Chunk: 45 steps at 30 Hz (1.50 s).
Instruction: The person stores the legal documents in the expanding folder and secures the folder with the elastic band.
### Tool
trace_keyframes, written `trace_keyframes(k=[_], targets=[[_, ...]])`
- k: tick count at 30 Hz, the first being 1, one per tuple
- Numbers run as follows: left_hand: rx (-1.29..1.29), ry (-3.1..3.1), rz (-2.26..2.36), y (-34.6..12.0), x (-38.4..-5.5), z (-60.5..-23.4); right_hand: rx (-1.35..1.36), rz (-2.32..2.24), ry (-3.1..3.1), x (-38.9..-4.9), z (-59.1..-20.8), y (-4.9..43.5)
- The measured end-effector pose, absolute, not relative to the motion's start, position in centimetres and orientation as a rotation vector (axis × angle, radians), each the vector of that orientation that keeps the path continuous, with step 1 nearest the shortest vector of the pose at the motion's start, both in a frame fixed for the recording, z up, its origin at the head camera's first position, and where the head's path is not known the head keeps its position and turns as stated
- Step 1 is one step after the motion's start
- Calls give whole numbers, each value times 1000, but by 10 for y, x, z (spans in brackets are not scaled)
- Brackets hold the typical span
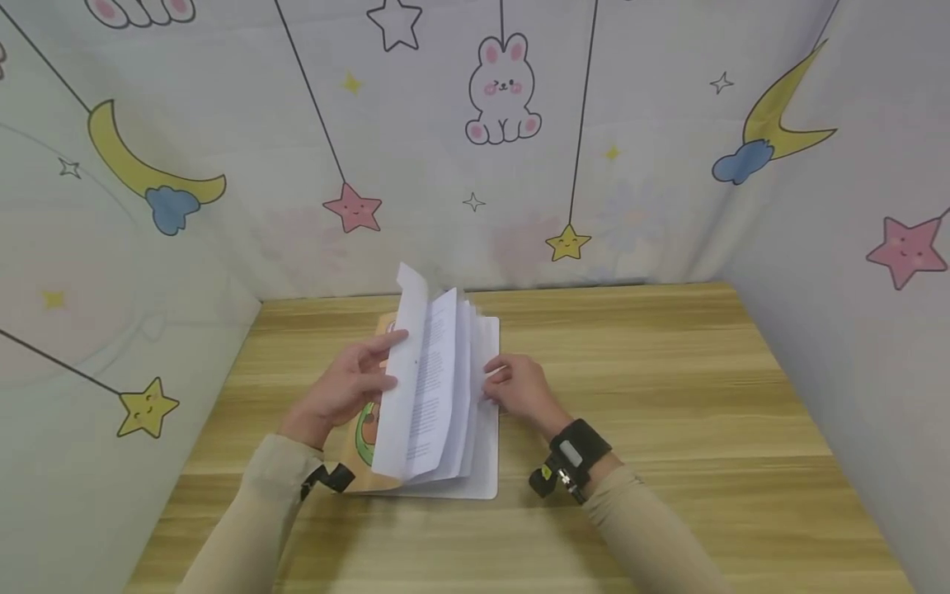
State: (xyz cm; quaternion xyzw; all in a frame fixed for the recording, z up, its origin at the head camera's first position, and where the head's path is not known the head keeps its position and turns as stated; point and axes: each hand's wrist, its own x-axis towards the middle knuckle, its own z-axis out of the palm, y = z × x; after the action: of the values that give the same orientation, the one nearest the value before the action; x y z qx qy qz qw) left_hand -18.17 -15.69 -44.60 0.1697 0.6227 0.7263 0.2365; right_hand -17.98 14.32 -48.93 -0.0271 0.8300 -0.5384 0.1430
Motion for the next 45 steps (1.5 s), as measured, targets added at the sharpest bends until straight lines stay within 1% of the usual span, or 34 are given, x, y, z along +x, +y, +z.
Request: trace_keyframes(k=[11,17,23,31,39,45], targets=[[419,1763,1956,-139,-179,-451,-169,-1407,2653,-182,-496,168],[389,1780,1916,-126,-181,-457,-153,-1334,2731,-185,-496,179],[367,1838,1838,-113,-181,-461,-139,-1152,2785,-187,-499,186],[275,2062,1621,-88,-175,-458,-188,-994,2840,-186,-507,190],[355,2456,1248,-61,-175,-451,-184,-952,2873,-187,-513,190],[377,2527,1166,-50,-176,-452,-179,-943,2872,-188,-514,189]])
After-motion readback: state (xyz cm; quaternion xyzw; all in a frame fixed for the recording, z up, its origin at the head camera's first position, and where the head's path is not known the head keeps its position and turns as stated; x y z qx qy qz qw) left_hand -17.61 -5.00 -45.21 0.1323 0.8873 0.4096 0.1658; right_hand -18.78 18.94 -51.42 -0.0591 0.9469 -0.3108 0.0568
